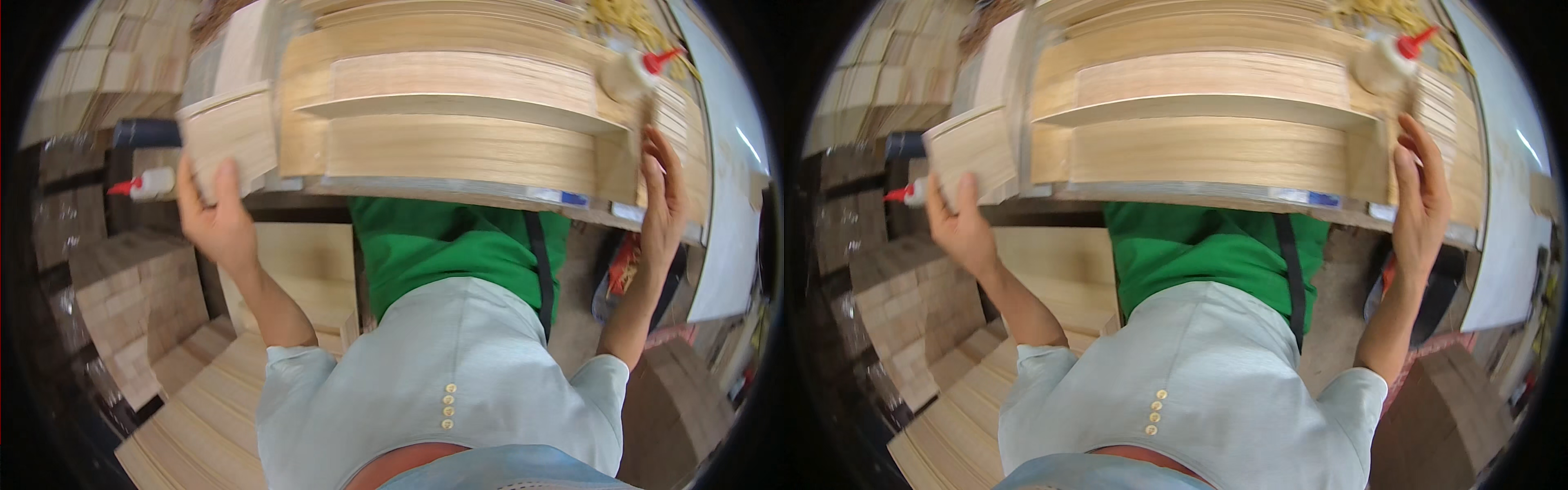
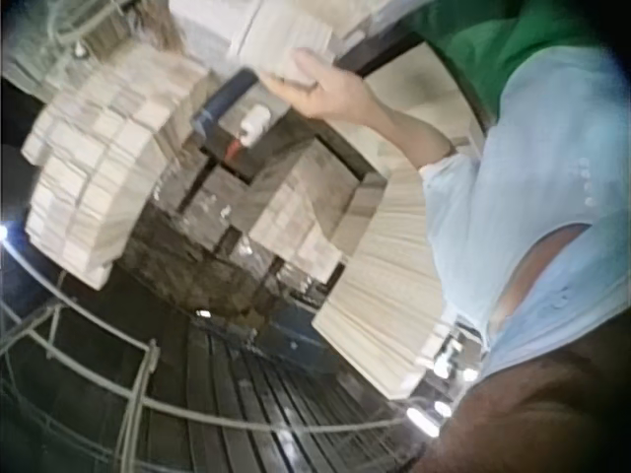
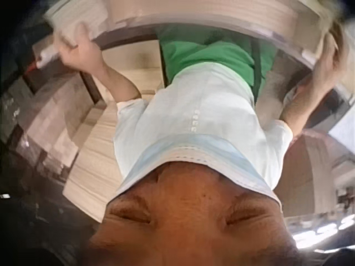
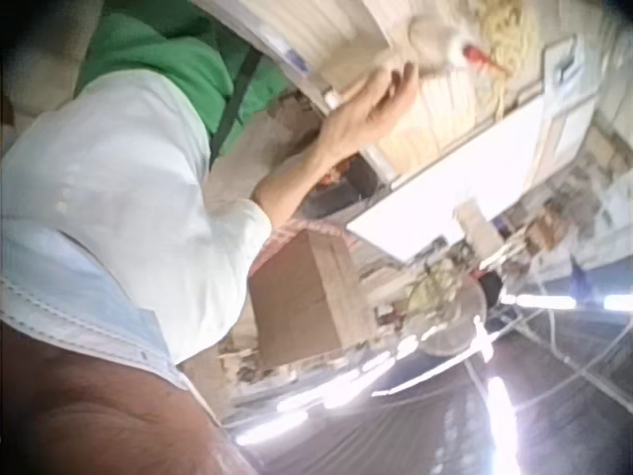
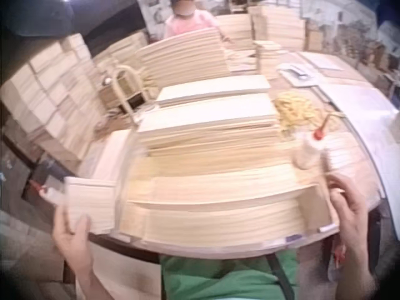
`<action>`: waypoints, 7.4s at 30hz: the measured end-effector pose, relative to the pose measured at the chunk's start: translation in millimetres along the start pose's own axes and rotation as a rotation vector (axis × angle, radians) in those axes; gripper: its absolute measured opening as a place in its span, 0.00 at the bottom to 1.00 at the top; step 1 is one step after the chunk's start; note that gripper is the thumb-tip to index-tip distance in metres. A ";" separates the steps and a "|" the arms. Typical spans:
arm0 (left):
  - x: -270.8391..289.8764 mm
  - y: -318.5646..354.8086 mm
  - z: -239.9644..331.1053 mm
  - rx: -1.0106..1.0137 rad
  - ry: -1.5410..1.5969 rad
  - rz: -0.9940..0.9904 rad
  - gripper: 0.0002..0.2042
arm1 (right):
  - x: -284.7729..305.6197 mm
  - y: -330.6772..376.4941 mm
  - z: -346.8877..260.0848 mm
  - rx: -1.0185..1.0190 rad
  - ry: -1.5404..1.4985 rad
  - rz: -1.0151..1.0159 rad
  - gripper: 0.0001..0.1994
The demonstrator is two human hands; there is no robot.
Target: Assembling and gluing wooden boxes and components in a workshop.
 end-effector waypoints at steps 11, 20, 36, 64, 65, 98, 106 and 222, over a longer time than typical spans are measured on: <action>-36.7 30.0 -48.3 0.027 -0.227 -0.425 0.20 | -19.6 -3.6 11.3 -0.046 0.035 -0.044 0.18; -47.5 34.9 -35.2 0.028 -0.195 -0.471 0.21 | -14.6 -2.7 12.9 -0.062 0.096 -0.046 0.19; -51.0 36.1 -30.9 0.004 -0.274 -0.592 0.25 | -18.2 -4.4 14.0 -0.047 0.058 -0.006 0.19; -270.9 -49.1 -47.0 -0.140 0.172 -1.428 0.20 | 46.6 28.2 14.6 -0.095 -0.266 0.083 0.17; -259.7 -60.8 -37.5 -0.192 0.137 -1.363 0.17 | 47.1 29.1 10.4 -0.084 -0.265 0.092 0.17; -46.8 -37.9 160.5 -0.815 -0.439 -0.937 0.31 | -12.8 -3.2 -135.7 0.542 0.523 -0.419 0.35; -110.8 -29.9 105.4 -0.465 0.041 -1.290 0.43 | -27.5 10.5 -112.6 0.651 0.462 -0.500 0.39; -95.6 39.4 -80.1 0.232 0.648 -0.745 0.56 | -32.2 -30.7 29.3 -0.137 -0.001 -0.674 0.58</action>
Point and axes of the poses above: each hand's wrist, its own y-axis away from the middle knuckle, its own x-axis out of the back of the hand, z = x × y, the point moved 6 cm from there along -y, towards the middle knuckle, and after that the axes turned 15 degrees about -x, right-handed, at the moved point
